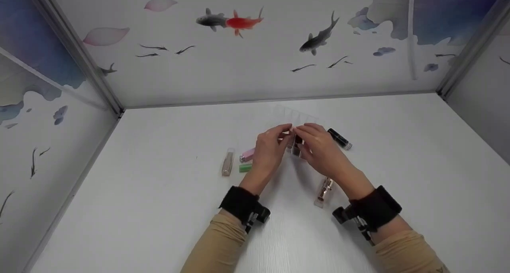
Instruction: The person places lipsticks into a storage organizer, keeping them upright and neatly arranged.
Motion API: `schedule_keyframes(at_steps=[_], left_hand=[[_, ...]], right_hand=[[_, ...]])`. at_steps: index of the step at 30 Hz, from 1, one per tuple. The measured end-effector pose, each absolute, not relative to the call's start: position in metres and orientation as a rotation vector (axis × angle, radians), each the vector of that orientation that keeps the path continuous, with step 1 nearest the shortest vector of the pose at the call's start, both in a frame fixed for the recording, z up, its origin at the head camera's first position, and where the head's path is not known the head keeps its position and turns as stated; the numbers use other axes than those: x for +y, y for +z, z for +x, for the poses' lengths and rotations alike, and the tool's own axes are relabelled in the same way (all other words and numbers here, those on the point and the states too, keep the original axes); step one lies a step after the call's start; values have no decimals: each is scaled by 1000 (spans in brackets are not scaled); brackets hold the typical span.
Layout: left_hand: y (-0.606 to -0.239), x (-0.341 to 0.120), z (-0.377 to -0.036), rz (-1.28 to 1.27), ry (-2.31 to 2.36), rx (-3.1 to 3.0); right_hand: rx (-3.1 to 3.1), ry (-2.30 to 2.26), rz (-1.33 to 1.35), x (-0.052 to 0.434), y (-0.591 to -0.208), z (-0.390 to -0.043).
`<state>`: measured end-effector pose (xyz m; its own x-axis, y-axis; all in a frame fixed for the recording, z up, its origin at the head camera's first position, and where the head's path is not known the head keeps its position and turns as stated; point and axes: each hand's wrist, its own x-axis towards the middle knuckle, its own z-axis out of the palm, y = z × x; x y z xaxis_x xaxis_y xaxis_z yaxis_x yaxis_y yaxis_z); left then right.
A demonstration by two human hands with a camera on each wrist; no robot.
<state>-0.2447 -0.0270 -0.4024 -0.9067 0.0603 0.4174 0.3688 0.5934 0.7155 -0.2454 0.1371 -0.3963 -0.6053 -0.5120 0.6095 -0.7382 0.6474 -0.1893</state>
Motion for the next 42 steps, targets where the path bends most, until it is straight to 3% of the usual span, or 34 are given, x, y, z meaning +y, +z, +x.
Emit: schedule_keyframes(at_steps=[42], left_hand=[[-400,-30,-245,-350,-1298,-2638]], right_hand=[[-2477,604,948,142,-393,-243]])
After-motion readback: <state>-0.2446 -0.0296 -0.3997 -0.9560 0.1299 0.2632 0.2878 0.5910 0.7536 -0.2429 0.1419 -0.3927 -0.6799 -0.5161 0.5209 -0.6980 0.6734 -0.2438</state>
